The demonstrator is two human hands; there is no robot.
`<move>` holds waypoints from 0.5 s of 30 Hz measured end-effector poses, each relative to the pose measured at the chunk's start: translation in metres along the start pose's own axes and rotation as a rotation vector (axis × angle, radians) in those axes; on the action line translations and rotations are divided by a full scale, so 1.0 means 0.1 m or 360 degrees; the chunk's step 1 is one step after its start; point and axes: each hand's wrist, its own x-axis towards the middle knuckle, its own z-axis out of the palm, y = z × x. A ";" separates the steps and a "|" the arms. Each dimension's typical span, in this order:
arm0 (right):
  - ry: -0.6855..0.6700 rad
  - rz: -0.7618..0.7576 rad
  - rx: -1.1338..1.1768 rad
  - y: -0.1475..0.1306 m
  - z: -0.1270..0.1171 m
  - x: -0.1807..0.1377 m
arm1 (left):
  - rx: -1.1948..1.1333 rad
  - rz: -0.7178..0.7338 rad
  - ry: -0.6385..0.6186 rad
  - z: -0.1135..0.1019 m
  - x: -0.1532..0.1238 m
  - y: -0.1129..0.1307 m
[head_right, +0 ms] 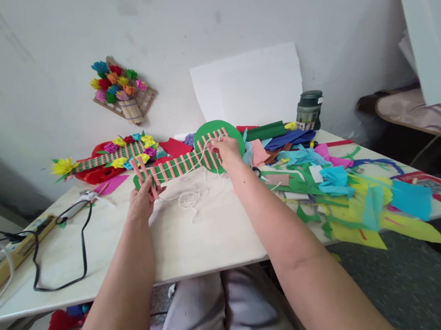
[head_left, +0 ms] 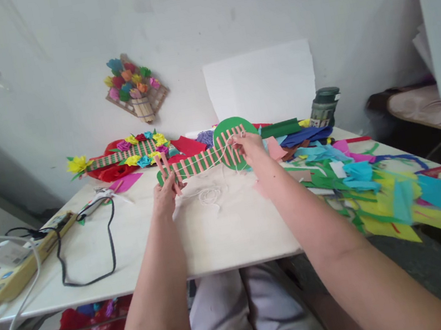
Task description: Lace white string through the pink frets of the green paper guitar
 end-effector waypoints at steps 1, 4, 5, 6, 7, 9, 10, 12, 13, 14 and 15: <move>-0.0098 0.0030 0.0032 0.00 0.04 -0.03 | -0.0008 0.0010 0.0004 -0.01 0.00 0.00; -0.0399 0.0167 0.0177 0.05 0.12 -0.11 | -0.0058 0.0046 0.0023 -0.02 0.02 0.01; -0.0487 0.0233 0.0228 0.07 0.15 -0.14 | -0.0080 0.0055 0.0039 -0.03 0.02 0.01; -0.0561 0.0309 0.0272 0.09 0.18 -0.17 | -0.0102 0.0064 0.0056 -0.03 0.02 0.01; -0.0625 0.0389 0.0303 0.11 0.21 -0.21 | -0.0122 0.0072 0.0071 -0.03 0.03 0.01; -0.0733 0.0504 0.0349 0.15 0.27 -0.29 | -0.0144 0.0082 0.0084 -0.03 0.03 0.01; -0.0793 0.0548 0.0358 0.16 0.31 -0.33 | -0.0144 0.0084 0.0083 -0.03 0.03 0.01; -0.0922 0.0613 0.0348 0.19 0.36 -0.40 | -0.0132 0.0085 0.0089 -0.03 0.03 0.01; -0.0978 0.0634 0.0334 0.20 0.39 -0.44 | -0.0130 0.0086 0.0099 -0.03 0.04 0.01; -0.1025 0.0646 0.0318 0.21 0.41 -0.47 | -0.0133 0.0089 0.0113 -0.03 0.04 0.01; -0.1063 0.0650 0.0303 0.22 0.42 -0.49 | -0.0142 0.0095 0.0124 -0.02 0.04 0.01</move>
